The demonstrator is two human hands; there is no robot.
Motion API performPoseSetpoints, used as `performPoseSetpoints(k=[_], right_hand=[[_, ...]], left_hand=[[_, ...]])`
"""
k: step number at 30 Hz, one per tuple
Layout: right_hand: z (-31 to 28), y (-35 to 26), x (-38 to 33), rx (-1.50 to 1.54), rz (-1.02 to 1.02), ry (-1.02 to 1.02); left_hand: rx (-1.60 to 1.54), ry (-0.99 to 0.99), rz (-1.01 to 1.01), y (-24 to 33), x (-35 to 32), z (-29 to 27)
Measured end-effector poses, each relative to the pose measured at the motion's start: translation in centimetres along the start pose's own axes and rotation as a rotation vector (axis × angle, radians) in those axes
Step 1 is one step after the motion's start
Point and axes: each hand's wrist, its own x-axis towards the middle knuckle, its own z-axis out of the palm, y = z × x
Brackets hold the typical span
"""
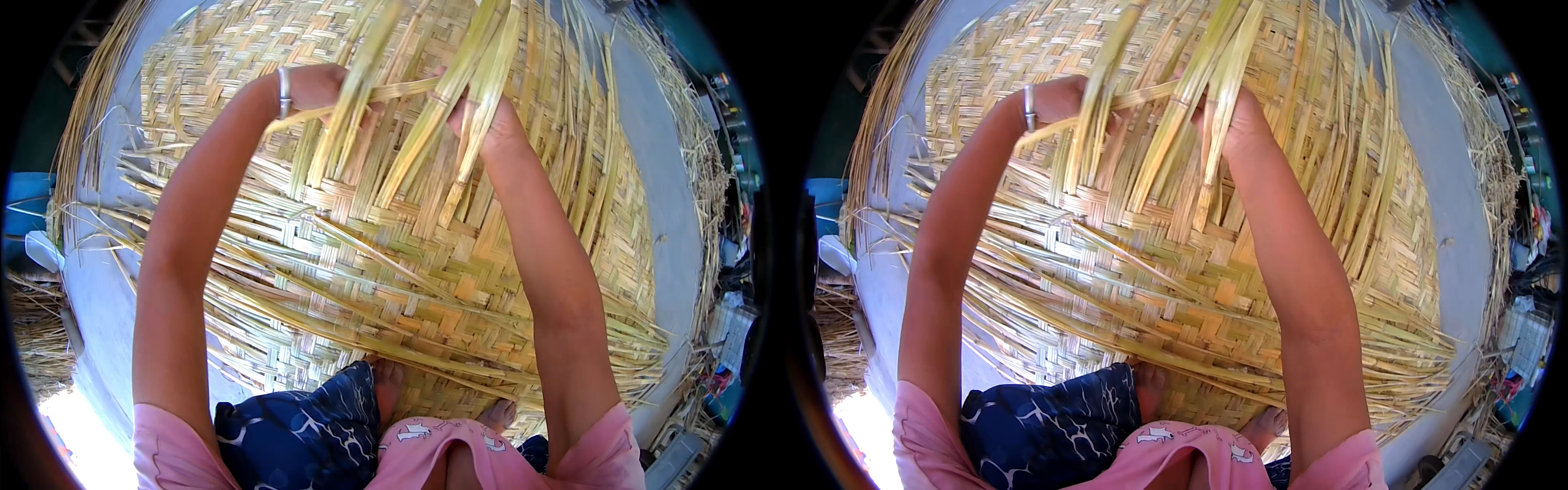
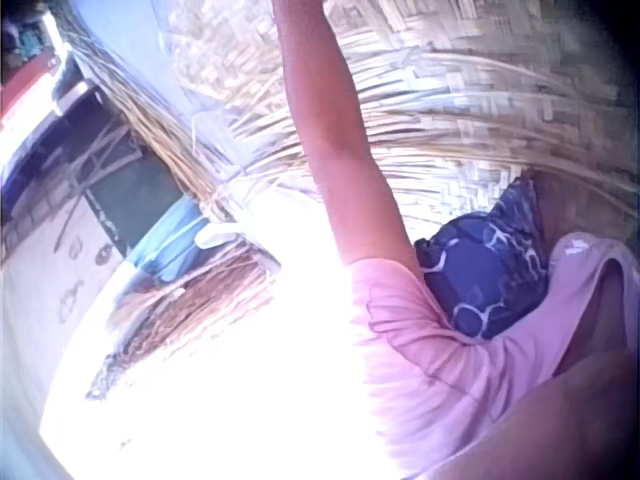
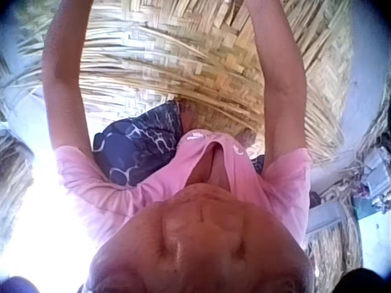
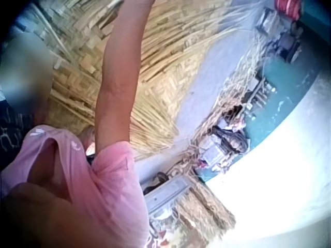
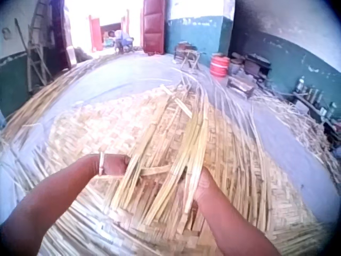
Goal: The person weaves a large mat using dried palm leaves, interlacing strips by hand to form a tight pattern. The person sits on the floor and works on the mat's surface, pulling and tucking the leaves into place.
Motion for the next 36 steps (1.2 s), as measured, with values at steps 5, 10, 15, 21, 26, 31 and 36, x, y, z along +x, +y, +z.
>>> performPoseSetpoints(k=[5,10,15,21,26,31,36], right_hand=[[-7.0,-1.8,-6.1,0.078,-0.177,0.334],[-13.1,-1.8,-17.8,0.176,-0.275,0.537],[-13.3,-6.0,-25.8,0.117,-0.294,0.423],[-13.5,-13.0,-30.1,0.114,-0.395,0.136],[-17.6,-15.8,-33.6,0.004,-0.64,0.467],[-25.3,-16.3,-35.1,0.006,-0.54,0.405],[-29.6,-14.1,-31.2,0.058,-0.535,0.782]], left_hand=[[1.608,-0.191,0.664,-2.1,-1.7,-3.6],[0.658,0.156,-0.271,-4.0,-4.2,-2.9],[0.777,0.223,-0.273,-4.3,-3.3,-0.4],[0.961,0.22,-0.271,-5.2,-2.1,0.5],[1.251,0.232,-0.099,-6.8,-2.2,-0.7],[1.578,0.295,-0.42,-7.4,-0.7,1.1],[1.575,0.348,-0.456,-6.2,-0.3,1.6]])
